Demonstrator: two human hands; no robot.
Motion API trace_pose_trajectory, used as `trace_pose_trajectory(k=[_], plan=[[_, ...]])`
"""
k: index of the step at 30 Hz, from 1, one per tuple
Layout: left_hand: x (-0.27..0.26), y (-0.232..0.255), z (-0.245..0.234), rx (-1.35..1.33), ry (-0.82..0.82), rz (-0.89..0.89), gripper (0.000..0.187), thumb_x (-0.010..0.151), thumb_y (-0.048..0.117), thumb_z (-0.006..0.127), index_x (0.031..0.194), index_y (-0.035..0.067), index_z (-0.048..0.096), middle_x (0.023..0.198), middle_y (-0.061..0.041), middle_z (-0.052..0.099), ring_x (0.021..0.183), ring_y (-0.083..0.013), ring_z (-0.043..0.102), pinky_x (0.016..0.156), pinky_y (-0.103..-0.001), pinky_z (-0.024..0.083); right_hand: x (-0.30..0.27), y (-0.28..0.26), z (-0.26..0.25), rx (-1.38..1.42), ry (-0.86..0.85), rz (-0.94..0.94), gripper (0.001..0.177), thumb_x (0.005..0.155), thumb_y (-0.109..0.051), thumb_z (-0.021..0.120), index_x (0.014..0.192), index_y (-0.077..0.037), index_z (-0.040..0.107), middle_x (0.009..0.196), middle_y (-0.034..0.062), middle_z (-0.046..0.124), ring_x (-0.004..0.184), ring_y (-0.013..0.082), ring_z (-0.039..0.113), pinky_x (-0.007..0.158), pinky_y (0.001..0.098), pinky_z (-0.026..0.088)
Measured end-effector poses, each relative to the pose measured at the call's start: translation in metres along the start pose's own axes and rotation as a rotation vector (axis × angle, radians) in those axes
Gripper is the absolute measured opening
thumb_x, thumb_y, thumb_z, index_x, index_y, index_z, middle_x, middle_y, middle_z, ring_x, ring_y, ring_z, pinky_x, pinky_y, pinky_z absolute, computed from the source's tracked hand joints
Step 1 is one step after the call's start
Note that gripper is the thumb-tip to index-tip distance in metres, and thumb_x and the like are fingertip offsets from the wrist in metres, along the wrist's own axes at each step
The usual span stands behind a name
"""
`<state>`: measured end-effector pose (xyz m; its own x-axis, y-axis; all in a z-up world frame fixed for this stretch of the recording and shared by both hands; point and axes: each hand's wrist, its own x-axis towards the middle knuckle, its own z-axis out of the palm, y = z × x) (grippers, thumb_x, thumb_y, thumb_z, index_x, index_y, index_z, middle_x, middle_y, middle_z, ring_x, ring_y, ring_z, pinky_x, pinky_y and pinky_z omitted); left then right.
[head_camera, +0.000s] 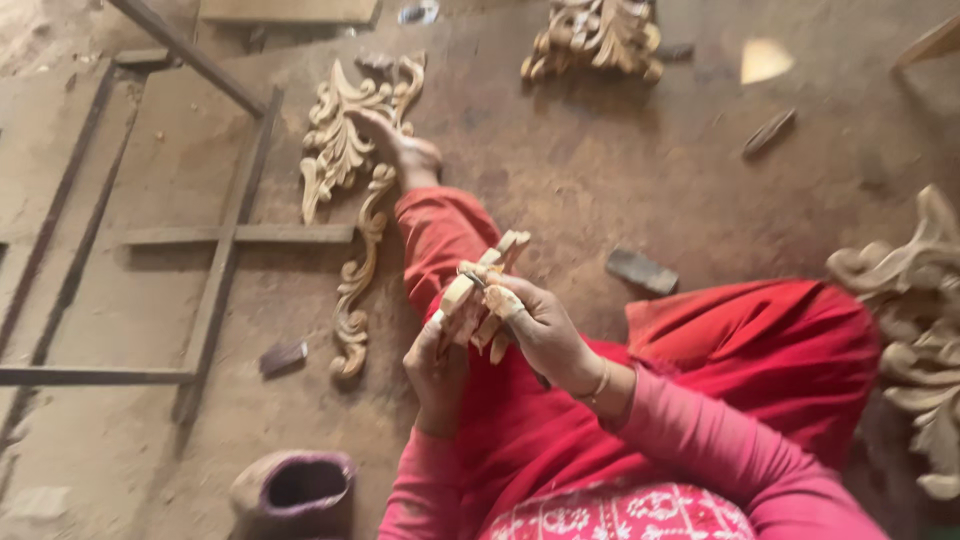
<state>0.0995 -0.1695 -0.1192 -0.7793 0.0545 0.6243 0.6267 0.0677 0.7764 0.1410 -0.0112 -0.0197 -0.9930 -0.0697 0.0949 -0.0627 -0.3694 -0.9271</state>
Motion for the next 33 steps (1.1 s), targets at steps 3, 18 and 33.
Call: trace_pose_trajectory(k=[3,18,33], plan=[[-0.001,-0.003,-0.006,0.097,-0.038,-0.007,0.036,0.09,-0.009,0.059,0.125,-0.008,0.065,0.11,-0.016,0.076,0.103,-0.0208,0.077,0.087,-0.032,0.061,0.0,0.0,-0.001,-0.064,-0.024,-0.144,0.043,0.111,-0.017,0.048,0.15,0.0,0.052,0.102,0.0057,0.069,0.08,0.0096,0.065,0.062,0.0239,0.055],[0.015,-0.001,-0.008,-0.118,0.006,-0.15,0.038,0.091,-0.006,0.059,0.129,-0.007,0.066,0.116,-0.016,0.076,0.107,-0.0171,0.074,0.092,-0.03,0.061,0.0,-0.021,-0.043,-0.626,0.112,-0.509,0.043,0.098,-0.012,0.068,0.139,0.0,0.059,0.125,0.0144,0.059,0.107,0.0206,0.061,0.085,0.031,0.055],[0.034,0.009,0.016,0.124,0.036,-0.097,0.036,0.09,-0.003,0.066,0.125,-0.002,0.07,0.109,-0.017,0.078,0.103,-0.0195,0.077,0.087,-0.032,0.061,0.025,0.017,-0.043,-1.594,0.215,-0.758,0.04,0.09,-0.002,0.069,0.129,-0.004,0.068,0.143,0.0155,0.054,0.117,0.0324,0.062,0.095,0.0407,0.055]])
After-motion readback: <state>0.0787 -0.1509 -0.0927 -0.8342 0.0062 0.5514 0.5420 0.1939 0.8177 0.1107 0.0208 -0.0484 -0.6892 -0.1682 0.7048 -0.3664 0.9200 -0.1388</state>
